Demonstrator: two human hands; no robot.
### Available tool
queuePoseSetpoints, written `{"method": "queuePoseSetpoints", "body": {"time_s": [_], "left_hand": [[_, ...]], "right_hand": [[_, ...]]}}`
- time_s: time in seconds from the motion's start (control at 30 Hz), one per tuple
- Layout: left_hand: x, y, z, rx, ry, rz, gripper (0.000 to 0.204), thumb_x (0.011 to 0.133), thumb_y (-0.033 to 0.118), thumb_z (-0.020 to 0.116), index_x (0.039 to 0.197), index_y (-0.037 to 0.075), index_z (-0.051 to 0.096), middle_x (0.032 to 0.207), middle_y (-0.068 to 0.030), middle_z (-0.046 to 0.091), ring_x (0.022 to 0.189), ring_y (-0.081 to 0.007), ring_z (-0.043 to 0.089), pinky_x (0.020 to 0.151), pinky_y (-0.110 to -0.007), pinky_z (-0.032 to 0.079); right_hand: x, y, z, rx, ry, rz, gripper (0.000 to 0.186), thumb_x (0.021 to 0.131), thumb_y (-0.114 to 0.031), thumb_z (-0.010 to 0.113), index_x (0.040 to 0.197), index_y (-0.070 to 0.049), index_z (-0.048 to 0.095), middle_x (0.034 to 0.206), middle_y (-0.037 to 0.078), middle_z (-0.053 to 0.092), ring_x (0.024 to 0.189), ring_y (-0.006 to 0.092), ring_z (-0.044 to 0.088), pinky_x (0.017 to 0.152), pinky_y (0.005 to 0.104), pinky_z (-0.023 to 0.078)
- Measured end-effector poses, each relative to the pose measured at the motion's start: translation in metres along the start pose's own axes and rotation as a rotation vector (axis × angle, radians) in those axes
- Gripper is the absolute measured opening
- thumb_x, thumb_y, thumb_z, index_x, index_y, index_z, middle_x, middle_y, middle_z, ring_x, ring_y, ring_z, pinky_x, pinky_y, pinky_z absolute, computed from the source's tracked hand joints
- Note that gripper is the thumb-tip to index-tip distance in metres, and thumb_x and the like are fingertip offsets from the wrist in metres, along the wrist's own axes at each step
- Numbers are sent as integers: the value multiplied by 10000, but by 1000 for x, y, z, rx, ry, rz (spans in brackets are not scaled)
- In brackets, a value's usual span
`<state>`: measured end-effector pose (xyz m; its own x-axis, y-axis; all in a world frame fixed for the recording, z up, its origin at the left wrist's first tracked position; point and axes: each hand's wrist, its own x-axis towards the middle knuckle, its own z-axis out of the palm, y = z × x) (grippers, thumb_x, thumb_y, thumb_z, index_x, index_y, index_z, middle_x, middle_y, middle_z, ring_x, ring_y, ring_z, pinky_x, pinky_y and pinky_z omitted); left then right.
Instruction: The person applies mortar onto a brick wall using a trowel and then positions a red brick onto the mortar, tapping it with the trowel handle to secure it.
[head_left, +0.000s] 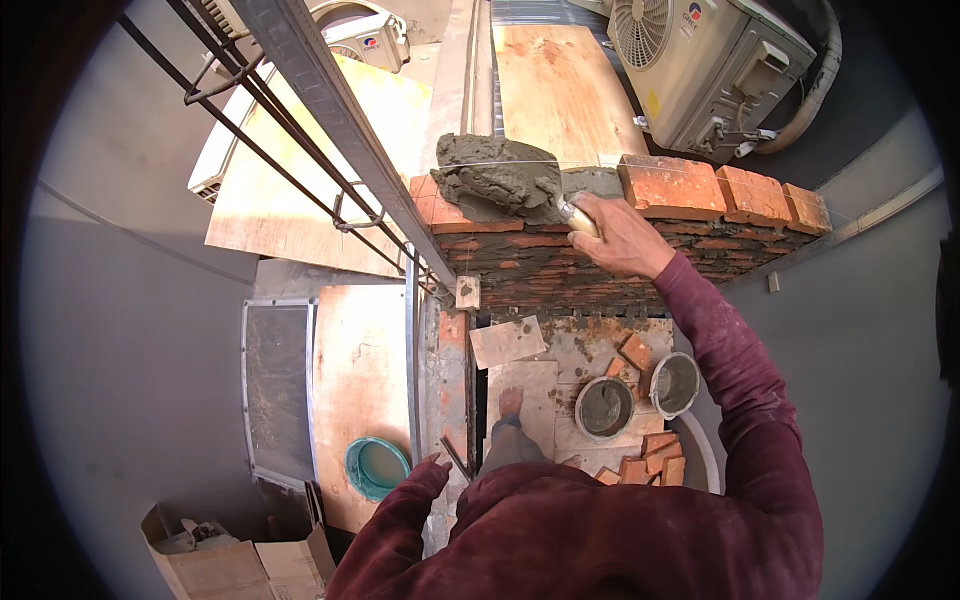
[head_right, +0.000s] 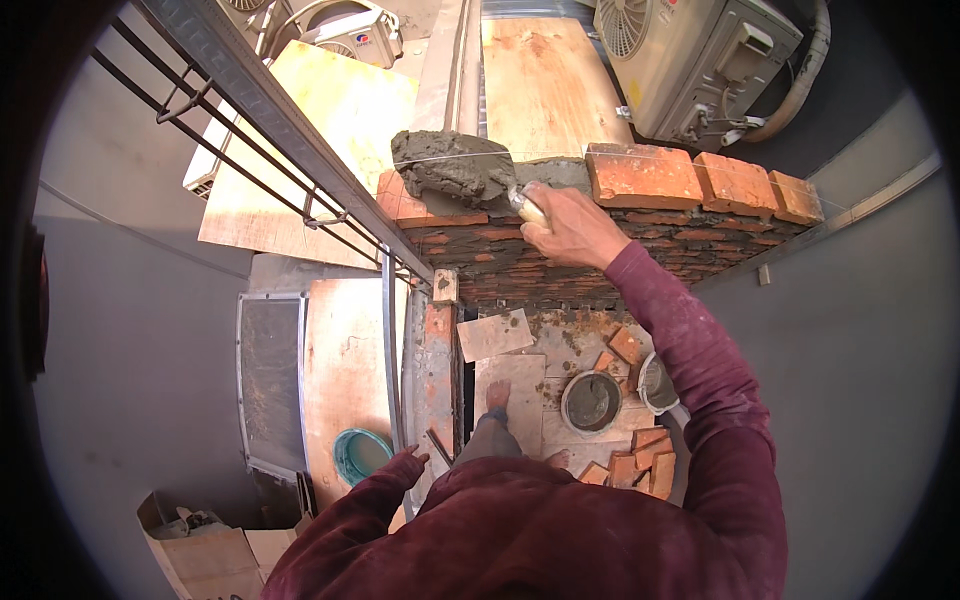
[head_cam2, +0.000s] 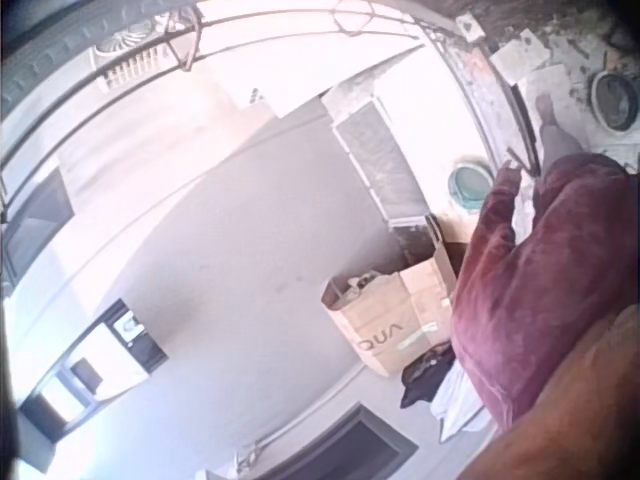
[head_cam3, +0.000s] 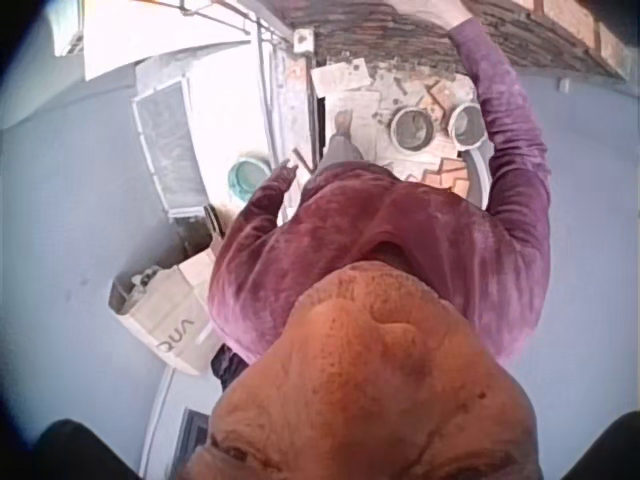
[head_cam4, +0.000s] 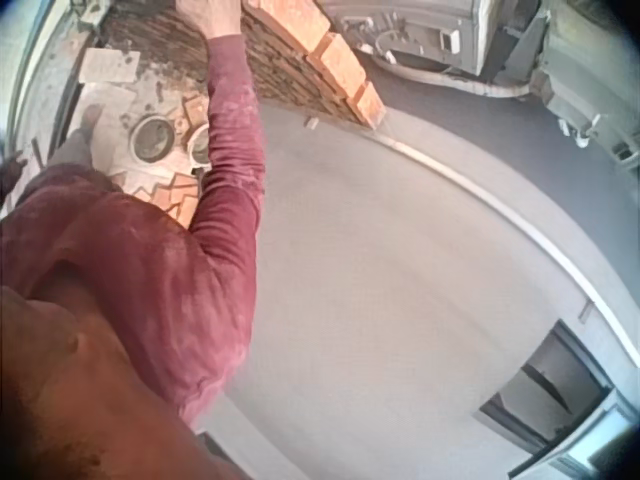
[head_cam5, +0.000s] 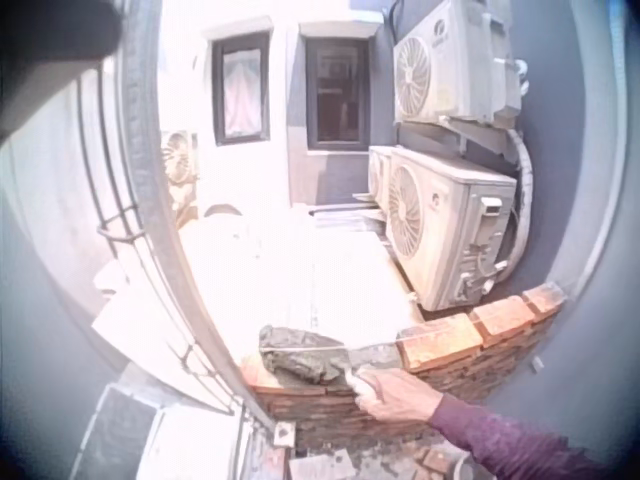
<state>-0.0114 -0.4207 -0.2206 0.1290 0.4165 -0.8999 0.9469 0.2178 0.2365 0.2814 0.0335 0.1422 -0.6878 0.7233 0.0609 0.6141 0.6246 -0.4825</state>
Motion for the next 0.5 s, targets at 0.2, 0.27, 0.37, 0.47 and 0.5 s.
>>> {"method": "queuePoseSetpoints", "body": {"time_s": [0.2,0.27,0.37,0.47,0.5], "left_hand": [[-42,21,-32,-77,47,-5,560,1017,403,339,1413,12,403,1323,-231,540,1266,-298,503,1094,-376,343],[3,-2,1,-212,173,16,572,994,405,416,1397,-1,424,1321,-224,544,1251,-328,510,1073,-393,364],[37,-1,10,-557,267,-65,586,945,386,556,1379,4,459,1248,-190,595,1153,-330,569,974,-392,436],[45,12,-12,-836,315,-101,589,906,364,646,1373,40,489,1140,-140,634,1035,-267,606,877,-365,474],[48,9,-13,-907,346,-102,592,894,358,670,1372,54,497,1103,-122,643,996,-241,613,845,-355,483]], "right_hand": [[44,-17,50,-346,246,-48,222,848,-145,546,1023,-17,500,937,203,594,797,406,619,690,495,499],[41,-25,55,-281,387,-53,187,862,-136,535,1003,-18,498,953,192,589,789,398,621,679,485,505],[11,-29,34,9,154,104,179,898,-189,527,944,-17,504,759,159,573,692,351,604,639,443,481],[-26,-29,46,597,-109,344,250,951,-269,503,878,-30,488,603,78,486,554,224,558,554,377,444],[-35,-34,58,747,-137,417,298,988,-316,453,885,-37,476,627,37,472,487,146,516,491,342,423]]}}
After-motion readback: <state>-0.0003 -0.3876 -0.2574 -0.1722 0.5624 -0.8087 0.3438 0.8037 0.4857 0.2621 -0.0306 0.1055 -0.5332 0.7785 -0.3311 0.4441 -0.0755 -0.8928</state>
